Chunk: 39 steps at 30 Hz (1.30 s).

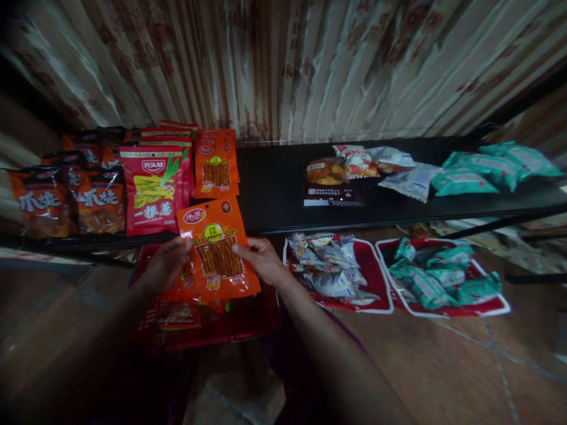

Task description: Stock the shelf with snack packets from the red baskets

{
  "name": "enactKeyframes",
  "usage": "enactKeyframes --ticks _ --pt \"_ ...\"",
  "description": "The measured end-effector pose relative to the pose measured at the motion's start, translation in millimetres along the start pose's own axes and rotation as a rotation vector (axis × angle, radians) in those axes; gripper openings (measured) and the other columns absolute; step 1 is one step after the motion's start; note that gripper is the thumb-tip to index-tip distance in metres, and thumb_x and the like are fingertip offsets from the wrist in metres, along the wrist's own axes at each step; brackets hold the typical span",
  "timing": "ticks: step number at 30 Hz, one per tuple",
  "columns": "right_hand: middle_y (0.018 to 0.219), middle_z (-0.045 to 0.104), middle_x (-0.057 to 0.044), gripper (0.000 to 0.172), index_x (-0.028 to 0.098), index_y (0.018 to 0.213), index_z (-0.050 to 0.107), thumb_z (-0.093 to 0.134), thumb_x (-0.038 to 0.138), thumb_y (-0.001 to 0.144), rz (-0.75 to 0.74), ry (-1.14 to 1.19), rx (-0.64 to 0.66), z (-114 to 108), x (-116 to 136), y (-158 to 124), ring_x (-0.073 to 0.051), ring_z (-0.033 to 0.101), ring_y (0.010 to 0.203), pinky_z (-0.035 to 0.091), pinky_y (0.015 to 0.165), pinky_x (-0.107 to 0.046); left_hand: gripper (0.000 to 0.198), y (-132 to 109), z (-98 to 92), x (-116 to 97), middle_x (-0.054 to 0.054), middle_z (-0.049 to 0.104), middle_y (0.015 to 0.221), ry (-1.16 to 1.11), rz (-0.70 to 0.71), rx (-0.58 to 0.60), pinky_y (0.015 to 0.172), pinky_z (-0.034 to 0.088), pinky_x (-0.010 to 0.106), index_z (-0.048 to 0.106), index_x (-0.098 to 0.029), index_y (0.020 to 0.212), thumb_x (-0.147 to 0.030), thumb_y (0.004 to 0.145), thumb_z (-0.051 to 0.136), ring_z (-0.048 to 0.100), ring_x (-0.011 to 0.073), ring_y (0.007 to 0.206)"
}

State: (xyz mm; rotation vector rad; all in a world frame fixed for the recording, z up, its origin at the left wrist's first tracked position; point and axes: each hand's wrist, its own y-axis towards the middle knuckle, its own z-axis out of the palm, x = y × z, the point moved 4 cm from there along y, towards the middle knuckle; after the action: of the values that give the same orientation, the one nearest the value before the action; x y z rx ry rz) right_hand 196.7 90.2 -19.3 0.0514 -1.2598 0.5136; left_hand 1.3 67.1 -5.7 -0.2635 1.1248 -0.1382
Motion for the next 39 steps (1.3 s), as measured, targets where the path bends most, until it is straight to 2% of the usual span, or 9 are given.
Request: enactKeyframes --ticks 4,7,13,15,19,25,32,39 --pt "0.083 0.073 0.001 0.03 0.024 0.091 0.073 0.073 0.044 0.069 -0.016 0.012 -0.005 -3 0 -1 -0.017 0.065 0.075 0.049 0.074 -0.033 0.019 3 2.3 7 -0.001 0.067 0.065 0.063 -0.011 0.059 0.053 0.043 0.023 0.069 -0.018 0.072 -0.033 0.063 0.076 0.058 0.0121 0.056" --pt "0.09 0.073 0.001 0.034 0.026 0.1 0.07 0.07 0.045 0.072 -0.048 0.019 -0.03 -5 1 -3 -0.017 0.065 0.078 0.049 0.075 -0.032 0.02 1 4.4 11 -0.002 0.065 0.06 0.175 -0.015 0.058 0.049 0.04 0.023 0.068 -0.018 0.073 -0.036 0.067 0.072 0.055 0.0117 0.052" --pt "0.091 0.073 0.001 0.035 0.026 0.098 0.071 0.071 0.047 0.07 -0.081 0.028 -0.07 -10 3 -9 -0.018 0.066 0.08 0.05 0.081 -0.035 0.025 -3 14.3 11 -0.004 0.058 0.05 0.367 0.004 0.032 0.044 0.035 0.022 0.06 -0.017 0.059 -0.039 0.069 0.068 0.047 0.0093 0.044" --pt "0.09 0.073 0.002 0.032 0.027 0.096 0.071 0.071 0.046 0.07 -0.082 0.037 -0.085 -13 2 -11 -0.018 0.066 0.079 0.05 0.08 -0.034 0.026 -3 17.2 12 -0.005 0.055 0.047 0.364 -0.019 0.027 0.043 0.034 0.021 0.058 -0.018 0.057 -0.039 0.068 0.068 0.043 0.0081 0.041" --pt "0.088 0.074 0.002 0.029 0.027 0.093 0.072 0.073 0.043 0.07 -0.068 0.067 -0.141 -19 1 -14 -0.018 0.066 0.077 0.051 0.075 -0.032 0.025 -3 24.8 14 -0.005 0.057 0.051 0.345 -0.074 0.042 0.043 0.036 0.021 0.059 -0.019 0.064 -0.042 0.069 0.066 0.046 0.0088 0.042" --pt "0.087 0.074 0.001 0.029 0.026 0.091 0.072 0.075 0.042 0.066 -0.037 0.141 -0.163 -21 5 -15 -0.019 0.067 0.077 0.052 0.073 -0.032 0.021 1 30.0 17 -0.005 0.056 0.053 0.252 -0.072 0.03 0.048 0.039 0.021 0.062 -0.019 0.064 -0.04 0.066 0.068 0.049 0.0092 0.046" --pt "0.086 0.074 0.001 0.031 0.025 0.087 0.072 0.078 0.04 0.061 -0.044 0.226 -0.242 -26 7 -12 -0.021 0.068 0.08 0.053 0.073 -0.034 0.023 -1 28.6 25 0.002 0.07 0.078 0.202 -0.151 0.148 0.063 0.048 0.027 0.068 -0.02 0.082 -0.039 0.068 0.068 0.062 0.0175 0.067" --pt "0.084 0.074 0.0 0.028 0.024 0.084 0.072 0.078 0.04 0.061 -0.056 0.209 -0.244 -25 7 -9 -0.022 0.067 0.084 0.052 0.078 -0.037 0.024 -8 27.7 30 0.005 0.071 0.081 0.215 -0.196 0.23 0.059 0.047 0.029 0.07 -0.022 0.088 -0.037 0.069 0.068 0.064 0.0216 0.071"
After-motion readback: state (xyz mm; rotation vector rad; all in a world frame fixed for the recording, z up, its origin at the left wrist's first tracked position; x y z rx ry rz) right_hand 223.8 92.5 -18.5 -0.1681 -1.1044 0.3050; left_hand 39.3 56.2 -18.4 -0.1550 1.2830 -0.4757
